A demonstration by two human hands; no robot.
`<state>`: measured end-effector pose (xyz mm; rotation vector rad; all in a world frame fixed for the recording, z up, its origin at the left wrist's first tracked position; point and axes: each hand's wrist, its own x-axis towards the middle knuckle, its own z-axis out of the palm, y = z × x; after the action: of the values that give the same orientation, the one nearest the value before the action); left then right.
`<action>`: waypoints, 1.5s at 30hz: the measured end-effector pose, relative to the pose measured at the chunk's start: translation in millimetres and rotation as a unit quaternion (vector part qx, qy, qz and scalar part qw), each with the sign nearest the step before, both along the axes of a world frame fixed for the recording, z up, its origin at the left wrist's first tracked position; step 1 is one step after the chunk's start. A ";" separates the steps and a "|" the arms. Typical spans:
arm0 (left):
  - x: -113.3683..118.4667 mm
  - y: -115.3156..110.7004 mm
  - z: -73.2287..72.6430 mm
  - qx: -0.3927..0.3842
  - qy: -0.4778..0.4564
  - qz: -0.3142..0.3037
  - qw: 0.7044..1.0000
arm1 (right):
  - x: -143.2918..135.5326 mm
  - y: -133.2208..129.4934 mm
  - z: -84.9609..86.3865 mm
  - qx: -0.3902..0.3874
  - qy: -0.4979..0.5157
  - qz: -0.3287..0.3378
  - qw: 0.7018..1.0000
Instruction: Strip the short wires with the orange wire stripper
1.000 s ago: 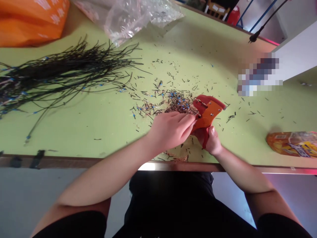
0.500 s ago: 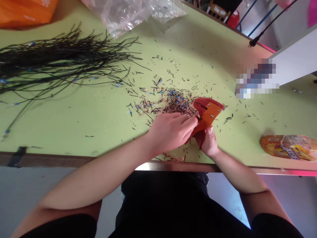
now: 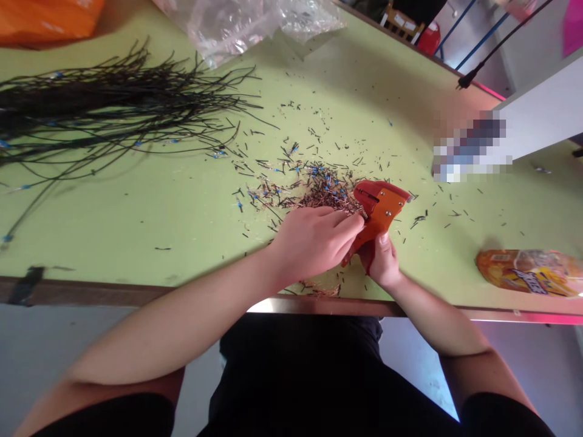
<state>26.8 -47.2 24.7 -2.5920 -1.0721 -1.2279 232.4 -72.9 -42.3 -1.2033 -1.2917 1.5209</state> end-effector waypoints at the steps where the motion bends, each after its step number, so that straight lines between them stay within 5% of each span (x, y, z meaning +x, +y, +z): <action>1: -0.2 0.1 -0.1 0.000 0.001 -0.001 1.000 | 0.1 -0.2 -0.6 0.011 -0.004 -0.015 1.000; 5: -0.7 0.0 -0.4 -0.001 0.001 -0.001 1.000 | -4.2 -0.3 1.3 0.052 0.000 -0.069 0.996; 13: -0.2 -0.9 -1.7 -0.027 -0.020 0.000 0.999 | -17.1 5.3 22.8 0.022 0.084 -0.002 0.996; 20: -18.0 9.2 6.2 -0.168 -0.096 0.025 0.981 | -2.7 22.7 39.7 -0.077 0.201 0.063 0.975; 28: -25.3 23.8 -9.1 -0.250 -0.127 0.042 0.959 | 13.5 25.0 39.3 -0.183 0.266 0.177 0.930; 37: -18.1 22.8 -6.9 -0.173 -0.095 0.038 0.980 | 12.3 22.7 40.3 -0.196 0.263 0.207 0.922; 45: -20.0 25.0 -15.2 -0.220 -0.132 0.052 0.965 | 13.8 20.7 39.3 -0.187 0.265 0.235 0.916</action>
<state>6.7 -22.2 9.5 -2.6721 -1.6826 -1.4873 246.2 -52.2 -2.9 -0.6199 -0.9752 2.3291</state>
